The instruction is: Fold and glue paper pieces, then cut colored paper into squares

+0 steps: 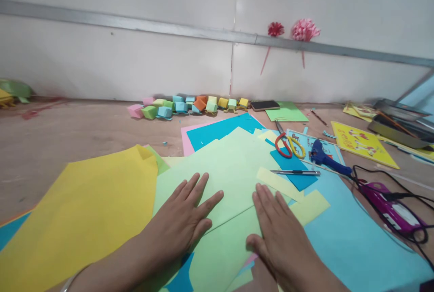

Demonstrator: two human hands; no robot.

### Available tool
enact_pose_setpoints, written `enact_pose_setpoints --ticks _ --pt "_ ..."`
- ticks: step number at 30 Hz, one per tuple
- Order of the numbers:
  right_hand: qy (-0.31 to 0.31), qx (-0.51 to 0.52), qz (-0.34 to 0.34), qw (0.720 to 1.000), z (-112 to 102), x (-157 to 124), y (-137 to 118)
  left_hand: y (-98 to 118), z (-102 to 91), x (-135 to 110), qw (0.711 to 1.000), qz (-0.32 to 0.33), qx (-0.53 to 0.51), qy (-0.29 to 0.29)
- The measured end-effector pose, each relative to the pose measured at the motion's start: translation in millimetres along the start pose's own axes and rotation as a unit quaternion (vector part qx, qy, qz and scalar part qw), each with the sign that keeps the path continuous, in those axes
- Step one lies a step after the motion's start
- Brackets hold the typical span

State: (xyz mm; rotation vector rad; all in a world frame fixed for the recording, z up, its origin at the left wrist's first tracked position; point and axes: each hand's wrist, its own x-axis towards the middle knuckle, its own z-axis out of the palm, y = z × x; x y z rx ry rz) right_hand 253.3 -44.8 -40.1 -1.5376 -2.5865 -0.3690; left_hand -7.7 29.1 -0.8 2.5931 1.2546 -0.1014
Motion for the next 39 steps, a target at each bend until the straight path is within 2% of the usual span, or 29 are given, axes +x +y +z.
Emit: enact_pose_setpoints --ticks 5,10,14,19,23,29,32,37,39 --pt "0.056 -0.082 0.002 0.995 -1 -4 17 1 -2.8 1 1.0 0.005 0.009 -0.002" --pt "0.069 -0.104 0.008 0.992 -15 15 -1 2 -6.6 1 0.999 -0.003 0.032 -0.022" --pt "0.092 -0.069 -0.019 0.993 -24 28 -32 3 -5.1 1 0.999 0.006 0.039 0.0" --pt "0.11 0.011 -0.108 0.988 -26 36 -64 2 1.1 0 0.998 0.015 0.054 0.007" --pt "0.092 0.026 -0.099 0.99 -25 32 -61 -8 -0.4 0 0.996 0.042 0.066 0.035" --pt "0.084 0.036 -0.101 0.991 -22 26 -50 -41 -12.5 12 0.984 0.145 0.089 0.044" --pt "0.098 0.05 -0.1 0.989 -20 31 -57 -48 -11.2 15 0.98 0.16 0.096 0.066" --pt "0.121 0.055 -0.101 0.986 -18 35 -76 -46 -8.8 14 0.978 0.159 0.109 0.079" --pt "0.111 0.044 -0.092 0.989 -18 36 -85 -45 -8.8 14 0.977 0.162 0.107 0.085"
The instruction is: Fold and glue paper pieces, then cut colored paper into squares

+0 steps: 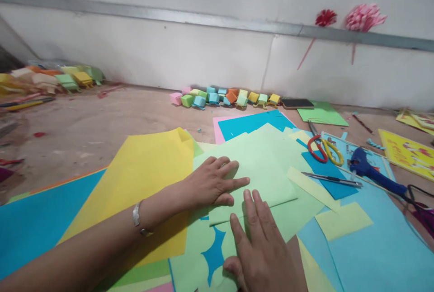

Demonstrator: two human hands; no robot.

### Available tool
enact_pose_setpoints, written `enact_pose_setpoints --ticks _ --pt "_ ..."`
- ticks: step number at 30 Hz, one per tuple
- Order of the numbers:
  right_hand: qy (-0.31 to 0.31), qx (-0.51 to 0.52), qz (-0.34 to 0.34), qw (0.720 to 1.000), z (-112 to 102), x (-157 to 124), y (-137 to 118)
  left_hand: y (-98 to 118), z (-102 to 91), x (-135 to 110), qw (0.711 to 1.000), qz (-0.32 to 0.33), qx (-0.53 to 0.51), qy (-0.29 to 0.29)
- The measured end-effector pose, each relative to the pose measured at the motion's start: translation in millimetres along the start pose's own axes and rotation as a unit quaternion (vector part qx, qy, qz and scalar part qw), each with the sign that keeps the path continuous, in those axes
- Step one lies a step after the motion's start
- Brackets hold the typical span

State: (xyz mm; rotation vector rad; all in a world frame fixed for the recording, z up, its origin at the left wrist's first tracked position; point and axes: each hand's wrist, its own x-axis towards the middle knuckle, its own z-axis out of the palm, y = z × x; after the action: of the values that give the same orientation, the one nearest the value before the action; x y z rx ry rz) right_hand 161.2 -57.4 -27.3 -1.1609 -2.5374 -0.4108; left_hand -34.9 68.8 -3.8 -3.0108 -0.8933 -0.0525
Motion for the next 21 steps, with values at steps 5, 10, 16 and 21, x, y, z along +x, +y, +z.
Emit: enact_pose_setpoints --ticks 5,10,16,21 --pt "0.023 0.027 -0.028 0.999 11 15 -23 0 -0.6 -2 1.0 0.0 0.002 0.012" --pt "0.032 0.064 -0.014 0.997 16 26 -31 1 -1.3 -3 1.0 -0.005 -0.001 0.018" --pt "-0.026 0.044 -0.011 0.999 -6 13 -11 -3 5.3 -3 1.0 0.005 -0.013 0.028" --pt "-0.06 0.028 -0.029 0.997 -3 9 -13 -4 7.9 -3 1.0 0.008 -0.006 0.026"
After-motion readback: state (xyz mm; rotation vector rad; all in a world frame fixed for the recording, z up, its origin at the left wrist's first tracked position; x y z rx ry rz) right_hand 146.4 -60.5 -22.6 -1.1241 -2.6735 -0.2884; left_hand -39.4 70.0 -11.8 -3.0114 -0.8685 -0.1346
